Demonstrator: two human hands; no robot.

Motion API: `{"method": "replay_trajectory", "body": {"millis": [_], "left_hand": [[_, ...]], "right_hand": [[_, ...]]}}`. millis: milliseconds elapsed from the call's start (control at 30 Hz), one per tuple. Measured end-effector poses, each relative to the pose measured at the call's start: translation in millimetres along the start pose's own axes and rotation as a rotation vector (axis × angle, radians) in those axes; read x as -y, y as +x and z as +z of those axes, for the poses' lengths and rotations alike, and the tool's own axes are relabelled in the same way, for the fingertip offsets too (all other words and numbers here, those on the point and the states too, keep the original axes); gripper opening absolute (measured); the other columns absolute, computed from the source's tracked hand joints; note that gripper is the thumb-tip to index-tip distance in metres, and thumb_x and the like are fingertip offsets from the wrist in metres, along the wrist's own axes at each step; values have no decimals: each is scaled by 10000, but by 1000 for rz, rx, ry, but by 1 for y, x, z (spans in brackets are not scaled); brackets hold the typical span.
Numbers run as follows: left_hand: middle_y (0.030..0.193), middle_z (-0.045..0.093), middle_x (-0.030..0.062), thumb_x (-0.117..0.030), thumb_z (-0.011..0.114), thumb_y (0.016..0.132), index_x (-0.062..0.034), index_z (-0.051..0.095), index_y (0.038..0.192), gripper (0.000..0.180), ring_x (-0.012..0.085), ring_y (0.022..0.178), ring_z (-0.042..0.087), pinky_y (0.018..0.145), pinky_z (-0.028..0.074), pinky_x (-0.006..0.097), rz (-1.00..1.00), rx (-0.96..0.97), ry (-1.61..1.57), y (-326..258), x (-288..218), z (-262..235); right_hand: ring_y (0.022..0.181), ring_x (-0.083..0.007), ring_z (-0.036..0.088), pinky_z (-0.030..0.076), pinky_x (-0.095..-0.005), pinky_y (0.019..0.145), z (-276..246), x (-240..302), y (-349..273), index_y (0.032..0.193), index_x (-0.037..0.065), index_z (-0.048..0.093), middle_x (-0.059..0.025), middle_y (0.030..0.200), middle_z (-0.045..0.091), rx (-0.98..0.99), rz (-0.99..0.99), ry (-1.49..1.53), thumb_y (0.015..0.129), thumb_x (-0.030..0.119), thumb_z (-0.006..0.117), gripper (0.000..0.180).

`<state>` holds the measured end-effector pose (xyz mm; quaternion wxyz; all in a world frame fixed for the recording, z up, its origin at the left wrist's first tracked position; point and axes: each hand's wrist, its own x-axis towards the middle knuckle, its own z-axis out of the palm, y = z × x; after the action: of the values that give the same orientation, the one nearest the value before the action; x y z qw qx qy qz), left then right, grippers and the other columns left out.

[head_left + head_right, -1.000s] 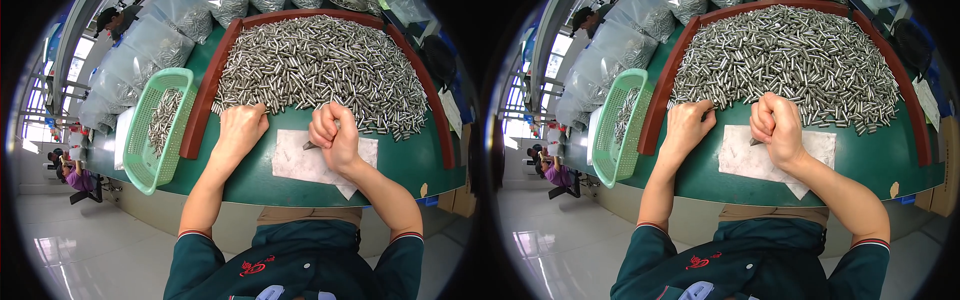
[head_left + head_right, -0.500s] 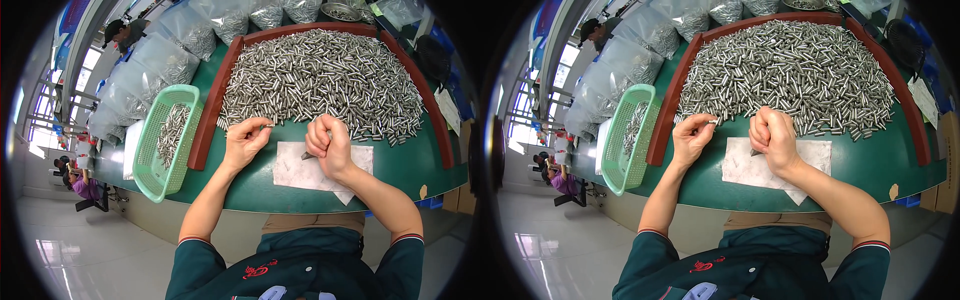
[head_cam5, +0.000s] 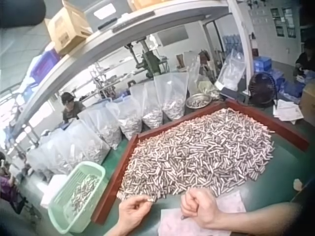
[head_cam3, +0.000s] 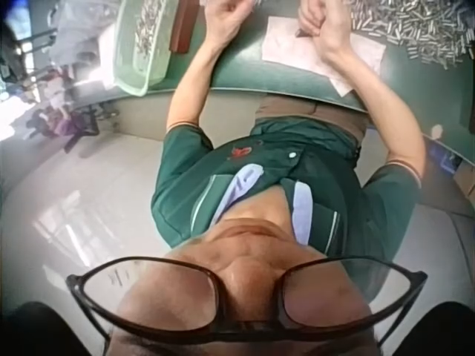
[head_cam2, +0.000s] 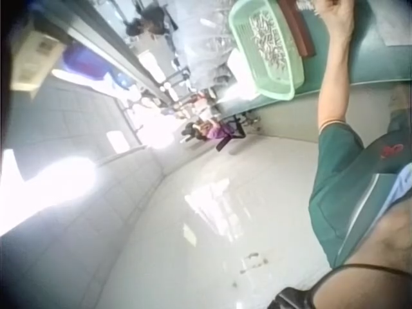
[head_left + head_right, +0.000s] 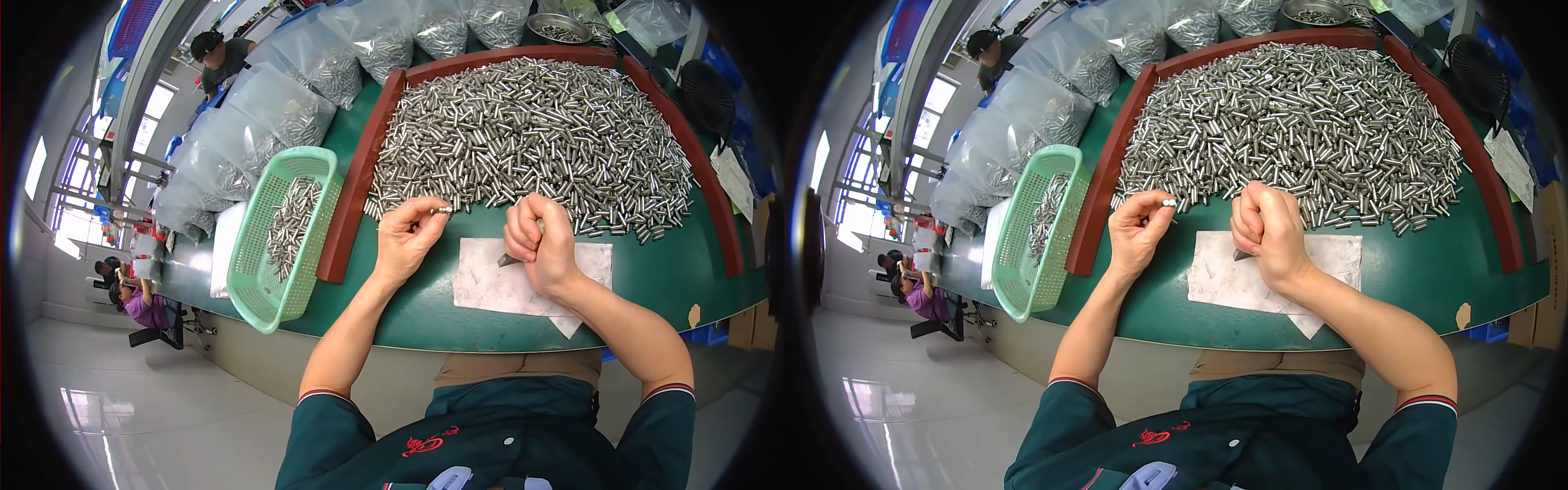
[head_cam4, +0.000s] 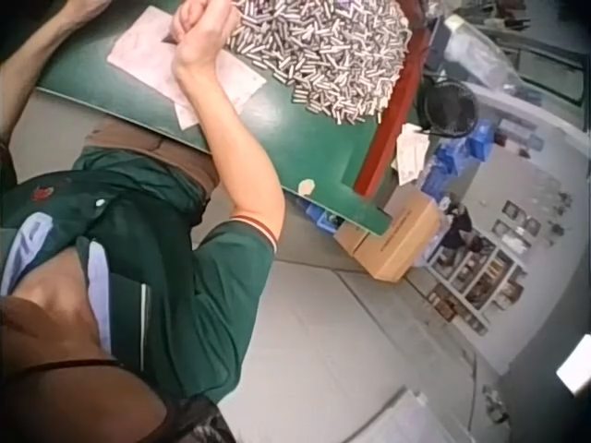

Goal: Assembling or inspecting small metal hardware components using a hand tool at a workbench.

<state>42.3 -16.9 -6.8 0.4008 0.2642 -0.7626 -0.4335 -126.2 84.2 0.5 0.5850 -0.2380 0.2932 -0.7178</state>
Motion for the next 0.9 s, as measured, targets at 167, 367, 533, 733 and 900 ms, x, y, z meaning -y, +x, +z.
{"method": "replay_trajectory", "body": {"millis": [167, 367, 533, 733, 900], "left_hand": [[582, 438, -73, -17, 611, 749, -20, 608, 855, 106, 2, 505, 330, 447, 272, 172, -35, 43, -4, -2, -5, 1], [416, 326, 23, -61, 641, 653, -4, 583, 691, 90, 88, 368, 330, 370, 284, 263, -144, 429, 363, -12, -34, 18], [431, 279, -32, -61, 641, 667, 7, 596, 702, 89, 43, 404, 275, 383, 252, 228, -183, 444, 384, -17, -30, 26], [435, 273, -23, -52, 649, 672, 6, 603, 721, 89, 51, 405, 271, 383, 252, 230, -138, 450, 418, -17, -29, 30], [436, 275, -22, -46, 657, 672, 4, 602, 719, 87, 53, 405, 267, 382, 250, 231, -124, 441, 432, -20, -28, 29]], "right_hand": [[385, -74, 201, 180, -219, 368, 0, -1, -2, 494, 95, 262, -3, 441, 268, 3, 5, -5, 852, 191, 320, 376], [382, -78, 196, 172, -227, 377, -2, -4, -2, 488, 93, 263, -2, 444, 268, -3, -45, 51, 852, 193, 313, 381], [381, -74, 191, 163, -228, 378, -2, 1, -3, 481, 94, 270, -1, 442, 268, 25, -75, 106, 843, 192, 318, 378], [377, -76, 194, 172, -227, 375, -6, -3, -2, 474, 98, 259, 0, 439, 266, -9, -33, 94, 849, 197, 314, 392], [379, -77, 203, 176, -230, 377, -5, -5, -2, 464, 100, 248, 3, 443, 261, -1, -43, 78, 848, 200, 318, 402]]}}
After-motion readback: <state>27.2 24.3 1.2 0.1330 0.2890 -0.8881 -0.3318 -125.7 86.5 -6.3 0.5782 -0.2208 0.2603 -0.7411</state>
